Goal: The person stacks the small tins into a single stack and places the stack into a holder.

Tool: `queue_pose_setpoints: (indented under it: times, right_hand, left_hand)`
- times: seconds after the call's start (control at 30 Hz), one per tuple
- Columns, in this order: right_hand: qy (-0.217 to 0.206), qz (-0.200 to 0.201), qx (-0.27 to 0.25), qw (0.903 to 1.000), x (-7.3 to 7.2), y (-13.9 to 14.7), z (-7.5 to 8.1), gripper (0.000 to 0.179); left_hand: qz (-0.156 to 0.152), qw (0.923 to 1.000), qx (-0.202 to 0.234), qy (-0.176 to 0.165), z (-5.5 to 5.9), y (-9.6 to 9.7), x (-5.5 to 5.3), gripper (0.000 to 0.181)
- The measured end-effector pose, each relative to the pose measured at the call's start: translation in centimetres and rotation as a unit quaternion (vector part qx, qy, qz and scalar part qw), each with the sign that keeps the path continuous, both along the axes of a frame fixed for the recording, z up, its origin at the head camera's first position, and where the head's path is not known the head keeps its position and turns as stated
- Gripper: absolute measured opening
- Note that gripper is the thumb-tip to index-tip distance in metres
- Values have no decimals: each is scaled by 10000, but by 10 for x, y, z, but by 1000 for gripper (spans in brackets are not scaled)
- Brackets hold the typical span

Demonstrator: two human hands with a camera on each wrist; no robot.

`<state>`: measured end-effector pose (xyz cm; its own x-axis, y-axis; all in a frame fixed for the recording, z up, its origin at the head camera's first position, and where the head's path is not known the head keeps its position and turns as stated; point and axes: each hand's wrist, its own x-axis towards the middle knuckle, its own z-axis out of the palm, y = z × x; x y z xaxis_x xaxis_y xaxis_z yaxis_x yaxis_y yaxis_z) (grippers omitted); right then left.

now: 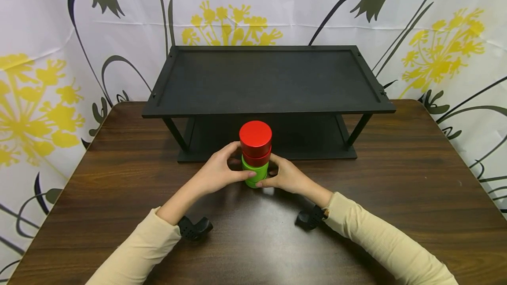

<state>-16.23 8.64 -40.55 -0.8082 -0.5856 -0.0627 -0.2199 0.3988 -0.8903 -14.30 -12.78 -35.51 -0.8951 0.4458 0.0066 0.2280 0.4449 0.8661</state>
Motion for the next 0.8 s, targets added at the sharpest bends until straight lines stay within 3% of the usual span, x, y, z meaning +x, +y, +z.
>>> queue_pose_setpoints:
  times: [0.53,0.8]
  right_hand:
    - [30,-7,93,10000,-1,-3,0,68]
    - [-2,7,319,9995,-2,-4,-4,60]
  left_hand:
    - [76,9999,7,-86,1,2,0,61]
    - [83,9998,12,-157,0,2,0,60]
